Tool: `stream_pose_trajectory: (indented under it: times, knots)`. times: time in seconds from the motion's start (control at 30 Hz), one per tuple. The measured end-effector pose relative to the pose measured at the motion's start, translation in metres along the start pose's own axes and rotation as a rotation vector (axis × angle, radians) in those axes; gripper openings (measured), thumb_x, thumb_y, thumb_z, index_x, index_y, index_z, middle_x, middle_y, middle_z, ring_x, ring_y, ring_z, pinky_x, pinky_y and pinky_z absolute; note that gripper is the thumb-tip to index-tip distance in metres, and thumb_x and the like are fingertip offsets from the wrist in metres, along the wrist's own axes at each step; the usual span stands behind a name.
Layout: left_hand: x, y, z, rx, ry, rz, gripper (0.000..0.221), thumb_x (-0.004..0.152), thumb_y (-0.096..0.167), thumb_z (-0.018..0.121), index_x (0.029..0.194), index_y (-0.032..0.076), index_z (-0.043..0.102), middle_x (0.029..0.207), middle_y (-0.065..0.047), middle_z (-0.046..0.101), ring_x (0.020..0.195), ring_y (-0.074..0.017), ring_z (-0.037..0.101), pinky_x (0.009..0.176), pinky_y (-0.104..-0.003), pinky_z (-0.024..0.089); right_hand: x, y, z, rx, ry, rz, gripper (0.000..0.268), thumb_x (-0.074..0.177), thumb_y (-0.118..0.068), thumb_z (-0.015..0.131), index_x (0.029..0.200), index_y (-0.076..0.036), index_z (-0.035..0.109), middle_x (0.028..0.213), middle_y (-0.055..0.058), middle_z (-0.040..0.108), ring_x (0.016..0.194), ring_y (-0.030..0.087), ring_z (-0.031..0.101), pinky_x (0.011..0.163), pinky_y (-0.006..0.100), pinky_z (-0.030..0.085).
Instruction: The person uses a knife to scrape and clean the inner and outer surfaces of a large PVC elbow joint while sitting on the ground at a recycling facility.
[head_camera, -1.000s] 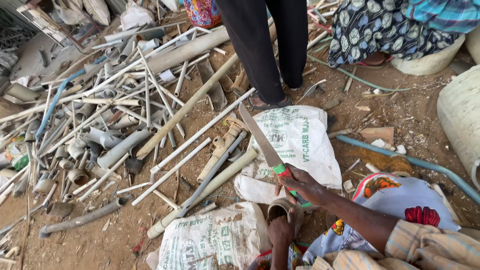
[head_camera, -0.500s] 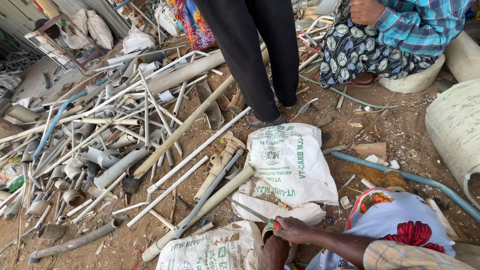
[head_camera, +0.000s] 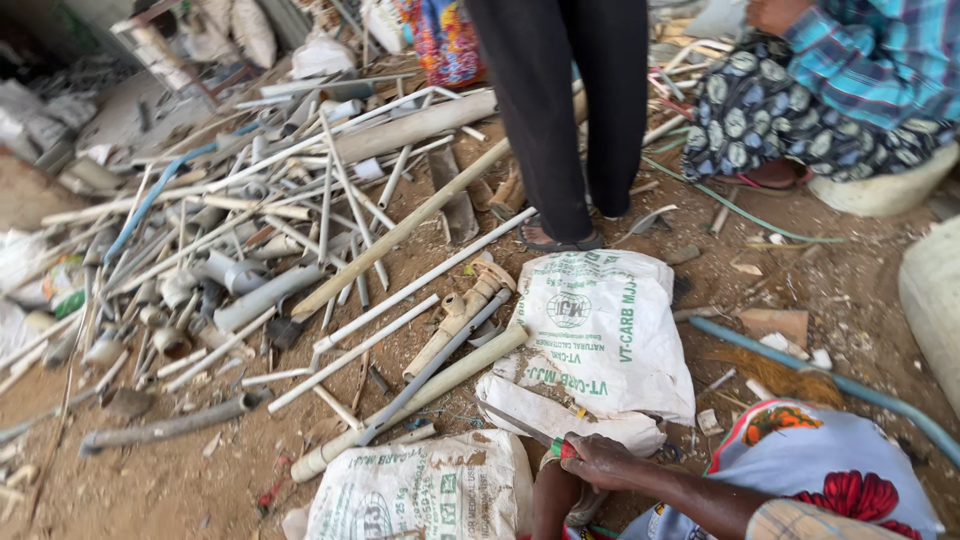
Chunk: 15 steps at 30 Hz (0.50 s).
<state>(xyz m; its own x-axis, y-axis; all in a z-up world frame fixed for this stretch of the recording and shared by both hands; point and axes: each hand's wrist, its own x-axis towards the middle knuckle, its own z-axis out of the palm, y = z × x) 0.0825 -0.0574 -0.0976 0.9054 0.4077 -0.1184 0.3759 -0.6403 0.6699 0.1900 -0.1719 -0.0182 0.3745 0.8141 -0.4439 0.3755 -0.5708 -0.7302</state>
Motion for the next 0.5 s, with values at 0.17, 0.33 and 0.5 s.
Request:
stream_pose_trajectory:
  times: [0.17,0.33,0.5]
  knots:
    - [0.016,0.001,0.004,0.152,-0.005,0.36,0.025,0.085,0.029,0.066,0.097,0.009,0.074,0.092,-0.017,0.075,0.083,-0.0374,0.07,0.067,-0.049,0.054,0.001,0.01,-0.006,0.04,0.079,-0.031,0.05,0.099,-0.039,0.06,0.119,0.007,0.057,0.069,0.014,0.073,0.054,0.021,0.073,0.063,0.04,0.057]
    - [0.012,0.0,0.025,-1.503,-0.134,-0.609,0.06,0.098,0.054,0.054,0.118,0.0,0.071,0.105,-0.019,0.075,0.093,-0.0298,0.07,0.085,-0.043,0.057,0.005,0.017,-0.017,0.026,0.139,0.012,0.054,0.096,-0.04,0.059,0.131,0.001,0.051,0.066,0.014,0.072,0.051,0.023,0.072,0.059,0.04,0.058]
    - [0.011,0.012,0.028,-1.755,-0.085,-0.688,0.07,0.1,0.065,0.046,0.128,0.003,0.064,0.118,-0.019,0.073,0.103,-0.03,0.07,0.092,-0.043,0.055,0.011,0.024,-0.009,0.04,0.134,-0.007,0.054,0.096,-0.042,0.06,0.129,0.002,0.058,0.063,0.012,0.072,0.05,0.021,0.072,0.057,0.037,0.057]
